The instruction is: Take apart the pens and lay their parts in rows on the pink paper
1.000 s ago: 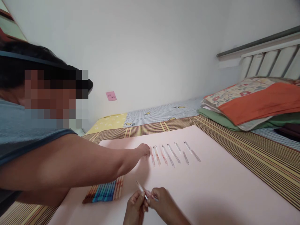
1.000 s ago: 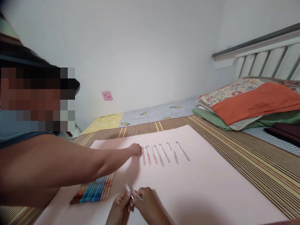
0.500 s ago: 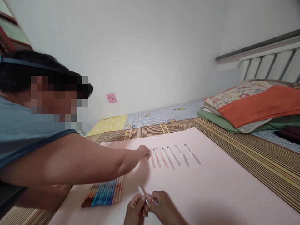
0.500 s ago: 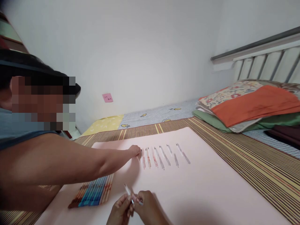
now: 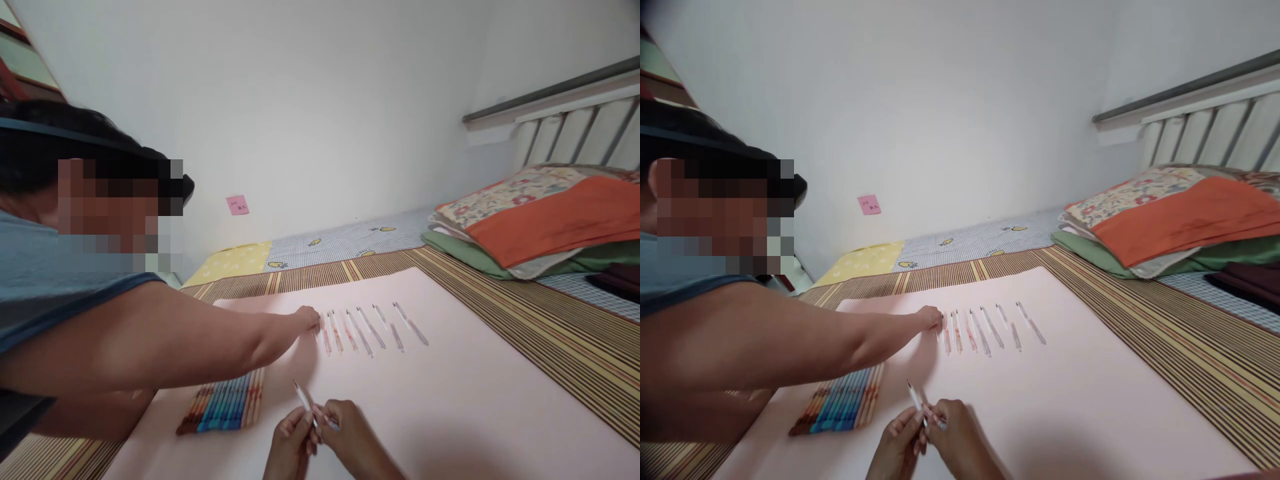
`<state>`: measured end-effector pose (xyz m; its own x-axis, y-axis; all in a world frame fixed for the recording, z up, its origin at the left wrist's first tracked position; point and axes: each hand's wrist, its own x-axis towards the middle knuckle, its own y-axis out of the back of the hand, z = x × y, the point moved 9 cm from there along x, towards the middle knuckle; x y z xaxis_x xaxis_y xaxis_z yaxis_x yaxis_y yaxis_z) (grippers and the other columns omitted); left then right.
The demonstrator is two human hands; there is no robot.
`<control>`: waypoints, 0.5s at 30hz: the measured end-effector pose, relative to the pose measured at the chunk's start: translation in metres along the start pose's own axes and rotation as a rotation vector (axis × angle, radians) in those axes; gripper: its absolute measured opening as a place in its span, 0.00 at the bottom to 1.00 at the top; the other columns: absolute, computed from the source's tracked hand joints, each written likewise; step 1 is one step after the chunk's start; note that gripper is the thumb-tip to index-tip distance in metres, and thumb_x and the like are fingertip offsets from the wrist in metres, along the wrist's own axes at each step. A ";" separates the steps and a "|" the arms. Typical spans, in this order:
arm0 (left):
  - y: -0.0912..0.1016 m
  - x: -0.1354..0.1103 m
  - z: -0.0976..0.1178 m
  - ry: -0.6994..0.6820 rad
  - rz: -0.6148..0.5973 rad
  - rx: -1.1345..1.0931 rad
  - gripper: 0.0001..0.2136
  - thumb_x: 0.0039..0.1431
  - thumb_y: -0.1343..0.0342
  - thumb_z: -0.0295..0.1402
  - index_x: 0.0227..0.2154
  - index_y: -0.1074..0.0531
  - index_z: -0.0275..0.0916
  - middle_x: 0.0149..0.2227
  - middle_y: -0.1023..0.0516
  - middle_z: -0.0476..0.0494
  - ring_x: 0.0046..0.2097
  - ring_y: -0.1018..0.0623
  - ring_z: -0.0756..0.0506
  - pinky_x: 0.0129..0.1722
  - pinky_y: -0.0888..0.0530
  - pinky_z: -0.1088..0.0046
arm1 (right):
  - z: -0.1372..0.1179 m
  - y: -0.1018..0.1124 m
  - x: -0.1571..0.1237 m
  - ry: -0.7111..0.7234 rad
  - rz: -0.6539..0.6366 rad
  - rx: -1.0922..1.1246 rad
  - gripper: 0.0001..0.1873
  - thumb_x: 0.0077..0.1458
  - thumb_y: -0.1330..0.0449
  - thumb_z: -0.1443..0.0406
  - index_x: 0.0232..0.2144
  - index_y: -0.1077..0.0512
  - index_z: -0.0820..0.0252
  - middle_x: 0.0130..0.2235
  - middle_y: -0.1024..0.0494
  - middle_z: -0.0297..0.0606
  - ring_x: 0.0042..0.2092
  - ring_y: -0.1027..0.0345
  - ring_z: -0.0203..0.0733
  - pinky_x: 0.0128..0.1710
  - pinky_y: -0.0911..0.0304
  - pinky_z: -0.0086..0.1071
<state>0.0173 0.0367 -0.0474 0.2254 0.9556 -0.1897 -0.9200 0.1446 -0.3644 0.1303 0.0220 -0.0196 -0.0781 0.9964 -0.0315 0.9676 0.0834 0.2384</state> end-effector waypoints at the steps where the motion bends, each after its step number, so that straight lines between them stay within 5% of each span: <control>1: -0.001 -0.001 0.001 0.001 -0.006 0.004 0.17 0.47 0.32 0.46 0.27 0.21 0.33 0.19 0.30 0.49 0.21 0.41 0.55 0.23 0.45 0.77 | 0.002 -0.001 0.000 0.003 0.002 0.010 0.15 0.56 0.42 0.55 0.25 0.27 0.59 0.27 0.19 0.37 0.31 0.27 0.40 0.31 0.39 0.29; 15: -0.005 -0.008 0.008 0.009 -0.013 0.010 0.18 0.47 0.32 0.46 0.29 0.21 0.33 0.20 0.29 0.48 0.21 0.42 0.55 0.22 0.47 0.77 | 0.009 -0.008 0.001 0.017 -0.010 0.072 0.10 0.54 0.41 0.58 0.26 0.28 0.57 0.29 0.19 0.36 0.32 0.27 0.41 0.32 0.38 0.29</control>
<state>0.0173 0.0307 -0.0373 0.2403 0.9513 -0.1930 -0.9201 0.1599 -0.3577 0.1243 0.0221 -0.0304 -0.0909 0.9957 -0.0170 0.9816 0.0925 0.1672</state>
